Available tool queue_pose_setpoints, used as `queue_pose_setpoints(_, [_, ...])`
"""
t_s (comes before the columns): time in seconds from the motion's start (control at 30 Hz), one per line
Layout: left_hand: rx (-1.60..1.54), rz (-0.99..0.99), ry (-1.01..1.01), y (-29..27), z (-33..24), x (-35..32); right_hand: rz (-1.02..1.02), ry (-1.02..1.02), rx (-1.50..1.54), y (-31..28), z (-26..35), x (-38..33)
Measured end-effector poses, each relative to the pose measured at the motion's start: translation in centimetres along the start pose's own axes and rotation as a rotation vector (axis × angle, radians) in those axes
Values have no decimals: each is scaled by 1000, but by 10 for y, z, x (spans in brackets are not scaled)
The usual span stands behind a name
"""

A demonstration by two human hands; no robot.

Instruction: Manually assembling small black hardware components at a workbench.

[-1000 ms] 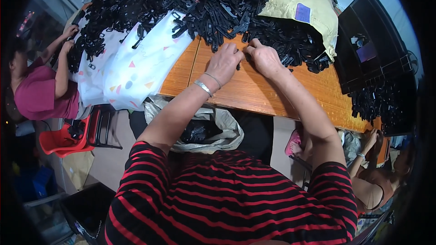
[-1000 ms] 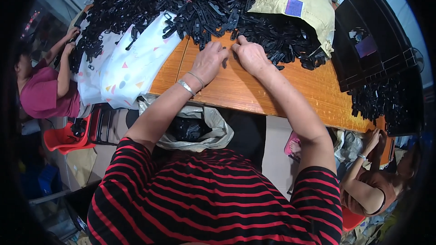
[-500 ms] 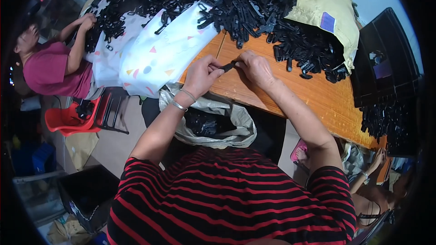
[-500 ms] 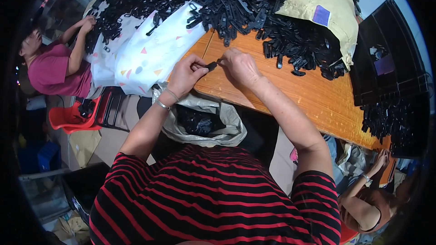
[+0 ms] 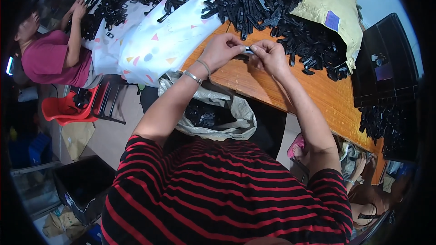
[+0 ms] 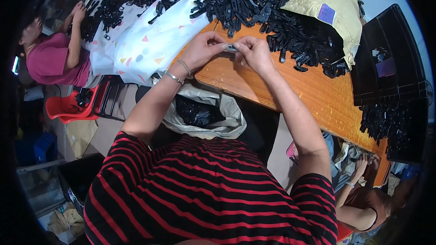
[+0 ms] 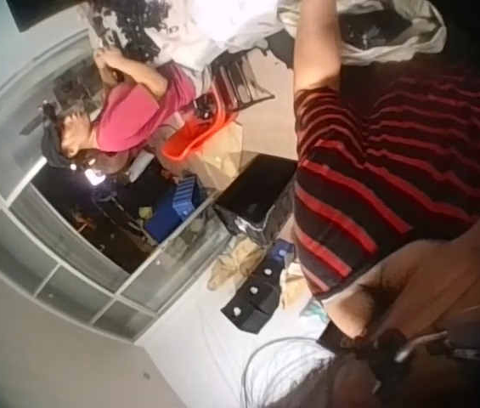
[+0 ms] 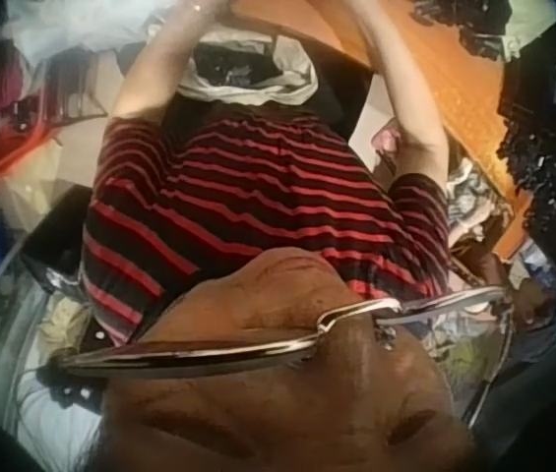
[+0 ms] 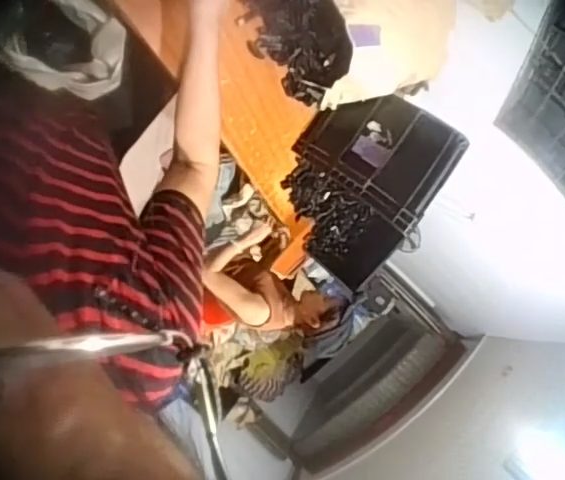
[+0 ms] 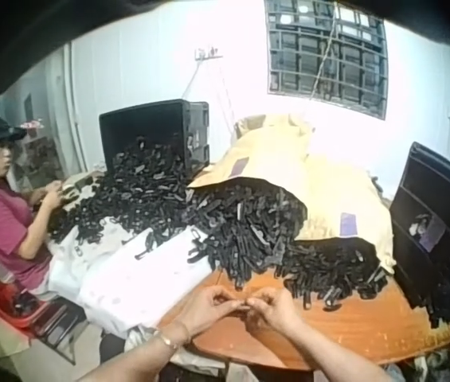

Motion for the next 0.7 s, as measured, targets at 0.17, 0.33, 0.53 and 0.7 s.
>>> queue_pose_setpoints(0.17, [19, -73, -97, -4, 20, -2, -20, 186, 93, 11, -7, -2])
queue_pose_setpoints(0.33, [95, -124, -92, -4, 26, 0, 10, 243, 74, 13, -9, -1])
queue_pose_setpoints(0.53, [166, -132, -140, -6, 25, 1, 49, 274, 87, 17, -12, 3])
queue_pose_setpoints(0.7, [186, -135, -162, -8, 26, -1, 73, 281, 78, 19, -8, 1])
Point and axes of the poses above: each hand's wrist, its own x-axis towards the middle knuckle, its own y-axis out of the palm, z = x × y, the point moved 3 cm from there along x, towards the middle knuckle, and after that the axes turned 15 degrees about -x, right-handed, at the moved point
